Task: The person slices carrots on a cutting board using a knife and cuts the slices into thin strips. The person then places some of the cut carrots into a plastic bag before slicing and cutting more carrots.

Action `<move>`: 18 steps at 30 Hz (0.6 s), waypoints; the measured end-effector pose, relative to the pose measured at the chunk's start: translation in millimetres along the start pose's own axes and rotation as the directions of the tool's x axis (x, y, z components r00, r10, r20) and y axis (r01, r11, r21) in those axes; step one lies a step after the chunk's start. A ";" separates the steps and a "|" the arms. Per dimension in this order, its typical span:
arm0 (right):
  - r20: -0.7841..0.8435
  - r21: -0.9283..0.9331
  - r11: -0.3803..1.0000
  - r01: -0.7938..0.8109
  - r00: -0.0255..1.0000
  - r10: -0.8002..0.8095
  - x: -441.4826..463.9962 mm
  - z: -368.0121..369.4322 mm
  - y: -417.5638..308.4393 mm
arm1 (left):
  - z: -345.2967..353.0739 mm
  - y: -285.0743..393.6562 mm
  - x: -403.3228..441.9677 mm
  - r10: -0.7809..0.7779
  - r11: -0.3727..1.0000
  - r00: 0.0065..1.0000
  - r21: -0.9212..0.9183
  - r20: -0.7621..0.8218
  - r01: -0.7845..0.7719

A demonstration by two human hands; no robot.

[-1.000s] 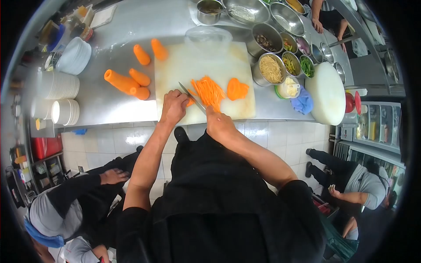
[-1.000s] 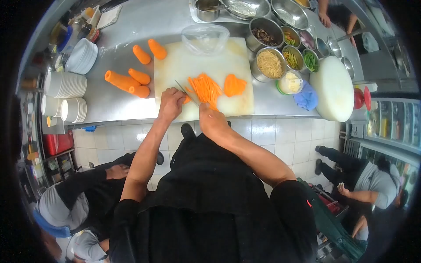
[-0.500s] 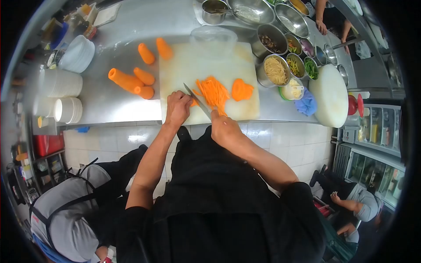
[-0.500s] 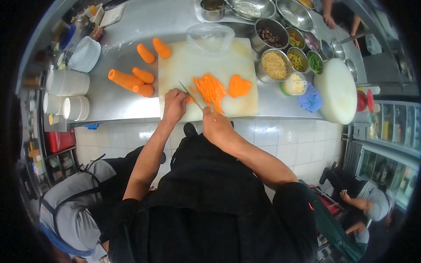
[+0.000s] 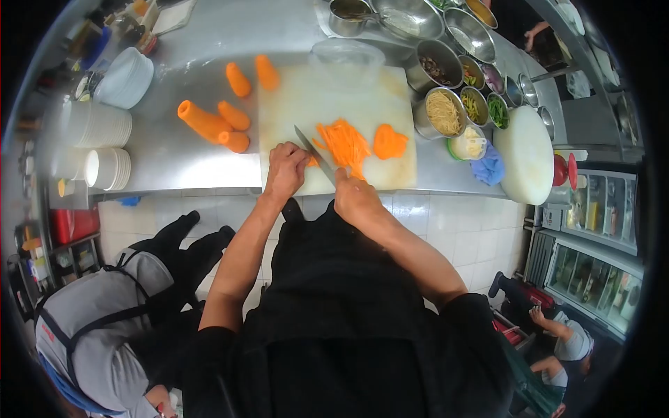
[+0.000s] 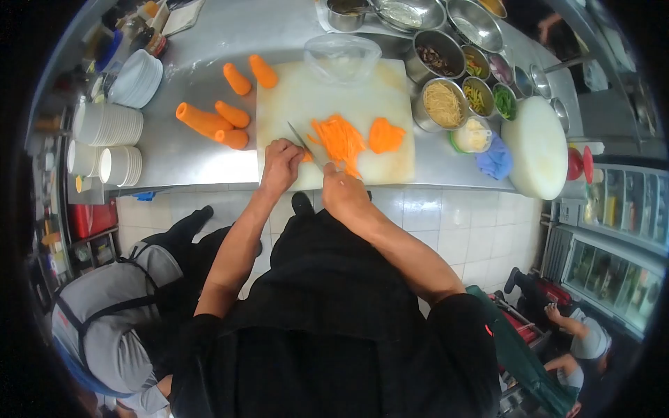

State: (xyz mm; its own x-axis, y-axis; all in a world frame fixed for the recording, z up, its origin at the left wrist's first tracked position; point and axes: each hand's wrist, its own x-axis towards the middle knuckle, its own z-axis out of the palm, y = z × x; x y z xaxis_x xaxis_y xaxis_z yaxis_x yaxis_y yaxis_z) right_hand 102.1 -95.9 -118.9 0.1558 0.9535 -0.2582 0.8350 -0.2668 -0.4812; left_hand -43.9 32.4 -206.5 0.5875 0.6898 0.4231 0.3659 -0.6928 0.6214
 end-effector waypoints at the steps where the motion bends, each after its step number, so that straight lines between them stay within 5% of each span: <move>1: -0.023 -0.008 1.000 0.001 1.000 -0.001 -2.9 -1.4 0.0 | -0.6 -0.6 -1.1 0.001 1.000 1.000 0.004 0.009 -0.001; 18: 0.045 0.038 0.999 -0.011 0.999 0.009 -12.4 -1.2 -2.2 | -1.6 -1.1 -3.8 0.006 1.000 1.000 0.005 0.018 -0.006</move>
State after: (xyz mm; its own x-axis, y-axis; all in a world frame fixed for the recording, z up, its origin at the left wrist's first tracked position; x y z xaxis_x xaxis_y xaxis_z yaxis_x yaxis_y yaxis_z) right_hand 98.9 -107.0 -113.6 0.1396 0.9437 -0.2999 0.8128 -0.2822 -0.5096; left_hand -47.7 31.0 -207.7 0.6027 0.6819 0.4145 0.3659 -0.6978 0.6158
